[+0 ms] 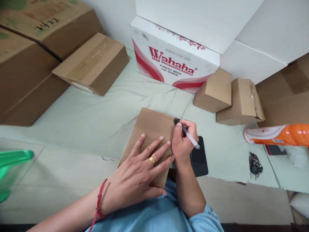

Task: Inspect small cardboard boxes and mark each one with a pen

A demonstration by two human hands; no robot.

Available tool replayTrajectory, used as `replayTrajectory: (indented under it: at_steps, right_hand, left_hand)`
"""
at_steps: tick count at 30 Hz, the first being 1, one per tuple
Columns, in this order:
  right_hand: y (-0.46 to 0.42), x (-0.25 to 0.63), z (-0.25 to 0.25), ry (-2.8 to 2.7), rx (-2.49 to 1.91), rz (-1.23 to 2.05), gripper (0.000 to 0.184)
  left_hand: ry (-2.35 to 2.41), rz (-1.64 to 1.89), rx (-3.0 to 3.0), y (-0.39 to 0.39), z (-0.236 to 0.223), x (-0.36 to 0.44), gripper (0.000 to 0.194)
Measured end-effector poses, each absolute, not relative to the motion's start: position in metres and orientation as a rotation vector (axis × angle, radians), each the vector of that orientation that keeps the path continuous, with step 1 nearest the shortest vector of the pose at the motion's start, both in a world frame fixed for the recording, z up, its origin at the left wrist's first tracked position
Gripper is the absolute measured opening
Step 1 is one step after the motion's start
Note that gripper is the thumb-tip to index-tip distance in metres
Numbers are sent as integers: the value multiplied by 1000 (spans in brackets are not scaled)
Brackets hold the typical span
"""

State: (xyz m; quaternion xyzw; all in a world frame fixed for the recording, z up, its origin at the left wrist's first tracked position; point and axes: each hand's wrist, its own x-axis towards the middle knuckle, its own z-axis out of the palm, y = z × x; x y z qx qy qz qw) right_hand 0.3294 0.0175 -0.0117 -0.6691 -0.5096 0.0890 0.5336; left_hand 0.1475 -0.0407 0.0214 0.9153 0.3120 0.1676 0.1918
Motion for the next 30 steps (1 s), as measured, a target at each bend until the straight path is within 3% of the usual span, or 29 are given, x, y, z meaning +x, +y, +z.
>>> replayTrajectory:
  at_steps: [22,30]
  right_hand:
    - [15,338,-4,-1118,-1603,108,6]
    - [10,347,0,-1131,-1611,177,11]
  left_hand:
    - [860,469,2567,-39,22,146,88]
    - [859,470,2558,-39,23,146,87]
